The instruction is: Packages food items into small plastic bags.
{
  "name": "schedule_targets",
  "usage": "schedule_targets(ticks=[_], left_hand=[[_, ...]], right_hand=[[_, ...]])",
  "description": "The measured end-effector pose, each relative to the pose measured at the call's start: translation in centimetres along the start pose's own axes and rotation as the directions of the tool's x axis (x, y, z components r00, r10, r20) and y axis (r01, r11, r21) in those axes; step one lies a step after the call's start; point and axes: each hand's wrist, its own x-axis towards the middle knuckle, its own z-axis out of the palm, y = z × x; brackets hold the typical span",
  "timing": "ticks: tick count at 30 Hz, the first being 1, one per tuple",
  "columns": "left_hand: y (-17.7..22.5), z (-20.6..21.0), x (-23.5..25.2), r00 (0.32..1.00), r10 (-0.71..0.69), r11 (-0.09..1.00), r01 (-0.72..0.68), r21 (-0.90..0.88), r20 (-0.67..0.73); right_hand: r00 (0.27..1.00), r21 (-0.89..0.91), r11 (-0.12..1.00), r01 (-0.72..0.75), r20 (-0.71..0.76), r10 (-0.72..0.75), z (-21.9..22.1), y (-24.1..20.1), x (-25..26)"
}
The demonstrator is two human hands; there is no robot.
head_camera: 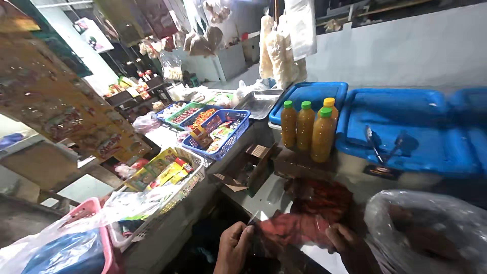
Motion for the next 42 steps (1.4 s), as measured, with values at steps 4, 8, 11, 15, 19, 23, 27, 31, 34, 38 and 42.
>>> schedule_targets(ticks=[4,8,11,15,19,23,27,31,34,38,42], left_hand=[[0.3,0.7,0.3,0.999,-0.035,0.999,0.034,0.042,0.008],[-0.5,1.4,0.3,0.998,0.058,0.979,-0.05,0.197,-0.032],[-0.4,1.9,0.3,0.999,0.02,0.996,-0.017,0.088,-0.032],[0.2,3.0,0.3,0.99,0.002,0.993,0.015,0.117,-0.143],[1.5,6.1,-0.2,0.987,-0.094,0.951,0.128,-0.28,0.129],[1.8,10.7,-1.3,0.922,-0.053,0.785,0.275,-0.555,0.383],[1.4,11.6,-1.7,0.9,-0.085,0.713,0.354,-0.605,0.426],[1.5,11.0,-0.9,0.933,-0.193,0.937,0.267,-0.225,0.303],[1.2,10.8,-0.6,0.951,-0.103,0.989,0.129,-0.07,0.291],[2.1,11.0,-1.4,0.875,0.229,0.96,-0.276,0.05,0.427],[3.0,9.9,-1.3,0.755,0.122,0.887,-0.374,0.27,0.644]], right_hand=[[1.0,0.02,1.0,0.016,0.015,-0.017,0.3,0.2,0.1],[0.997,-0.017,0.998,0.067,-0.023,-0.068,-0.1,0.5,0.6],[0.998,-0.05,0.998,0.04,-0.04,-0.042,-0.2,1.2,0.7],[0.981,-0.204,0.975,0.086,-0.154,-0.119,0.1,1.4,-0.1],[0.946,-0.121,0.944,0.306,-0.07,-0.316,1.3,-1.1,-2.3],[0.942,0.247,0.956,0.157,0.254,-0.22,1.7,-1.3,-2.7],[0.948,0.219,0.961,0.171,0.229,-0.221,0.8,-0.4,-2.7],[0.928,0.067,0.934,0.35,0.114,-0.355,0.3,1.0,-2.8],[0.855,-0.307,0.802,0.512,0.275,-0.44,-0.5,1.3,-2.8],[0.889,-0.651,0.641,0.407,0.445,-0.112,-0.5,0.1,-3.1],[0.856,-0.472,0.722,0.506,0.379,-0.353,-1.9,0.8,-2.8]])
